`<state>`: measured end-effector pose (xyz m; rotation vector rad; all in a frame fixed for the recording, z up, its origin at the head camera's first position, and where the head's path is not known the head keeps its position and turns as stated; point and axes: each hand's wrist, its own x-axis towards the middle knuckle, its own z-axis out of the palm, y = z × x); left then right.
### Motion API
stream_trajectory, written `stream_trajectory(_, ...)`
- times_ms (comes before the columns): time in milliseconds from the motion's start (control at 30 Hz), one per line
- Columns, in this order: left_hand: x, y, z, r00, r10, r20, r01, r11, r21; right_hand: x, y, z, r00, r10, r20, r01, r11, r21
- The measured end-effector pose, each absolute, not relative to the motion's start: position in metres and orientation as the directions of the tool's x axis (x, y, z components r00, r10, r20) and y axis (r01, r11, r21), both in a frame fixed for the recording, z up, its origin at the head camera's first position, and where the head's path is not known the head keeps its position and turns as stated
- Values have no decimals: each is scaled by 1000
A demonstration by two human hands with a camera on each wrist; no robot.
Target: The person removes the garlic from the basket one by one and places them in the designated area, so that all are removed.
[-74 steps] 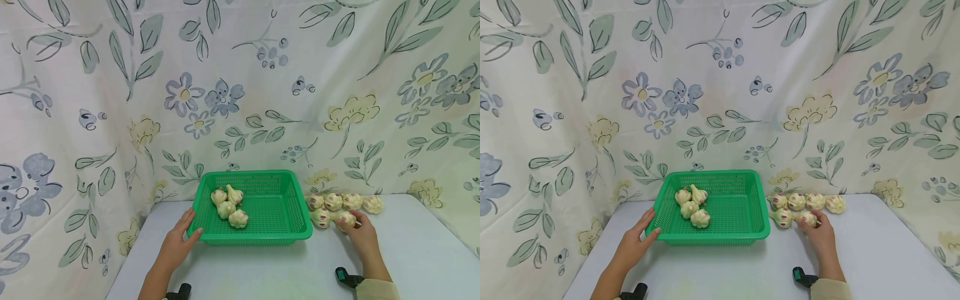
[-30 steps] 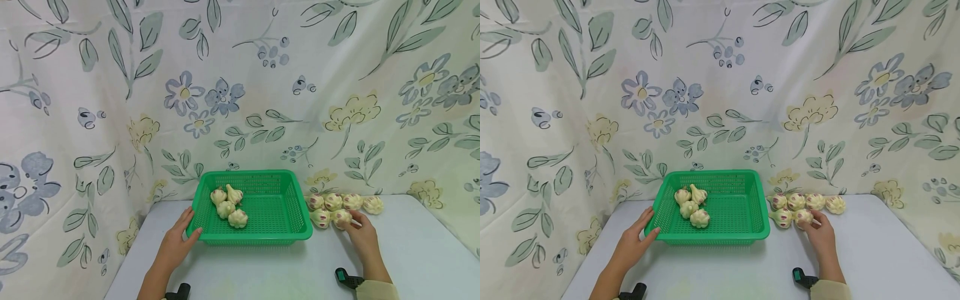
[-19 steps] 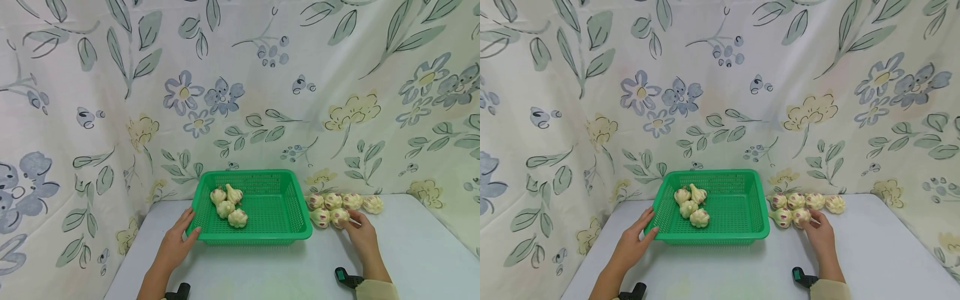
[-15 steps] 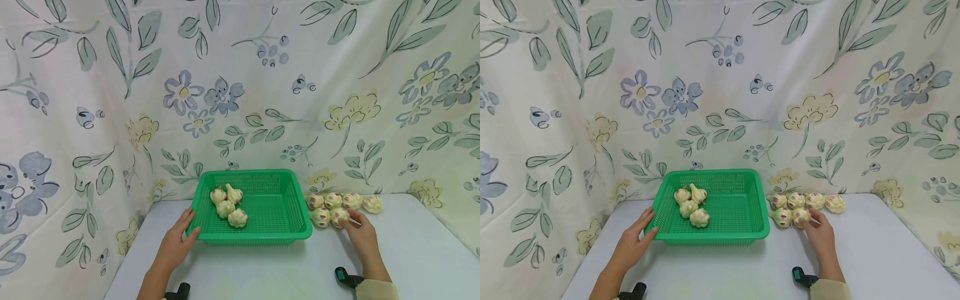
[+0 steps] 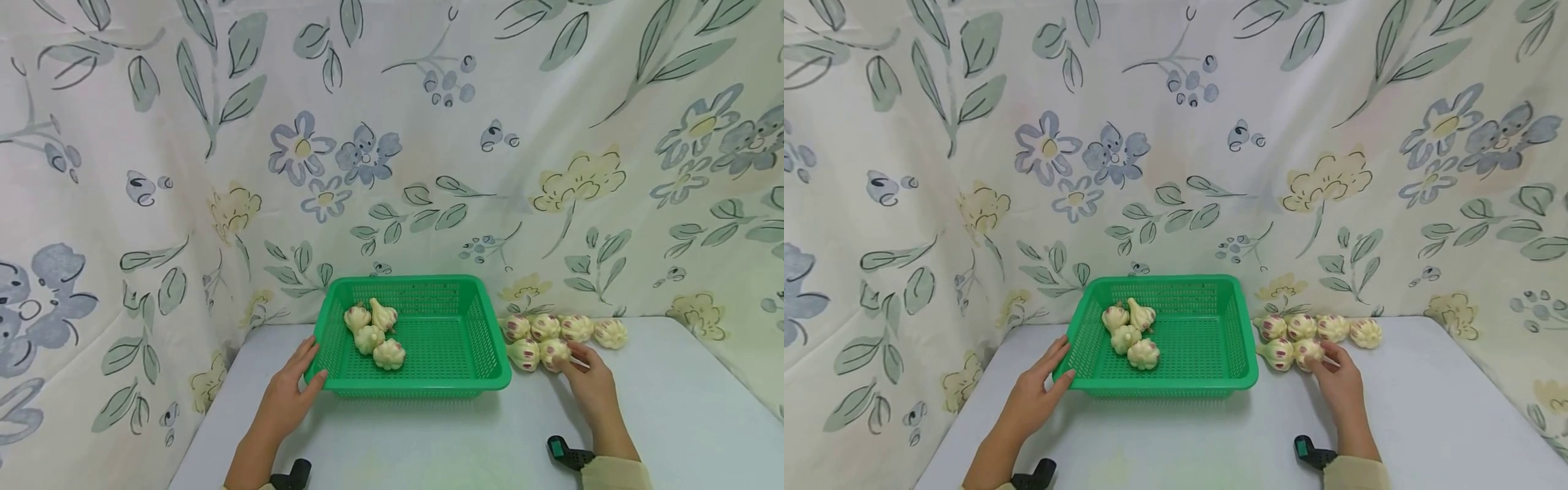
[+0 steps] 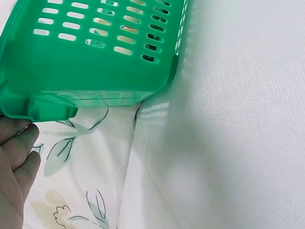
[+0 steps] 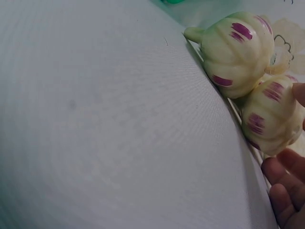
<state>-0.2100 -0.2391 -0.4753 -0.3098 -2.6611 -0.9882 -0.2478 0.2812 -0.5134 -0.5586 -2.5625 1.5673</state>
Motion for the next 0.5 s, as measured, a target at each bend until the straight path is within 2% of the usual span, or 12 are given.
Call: stream_trajectory(500, -212, -239, -475, -921, 145, 363, 309, 838, 450, -247, 280, -513, -921, 367, -127, 277, 390, -878)
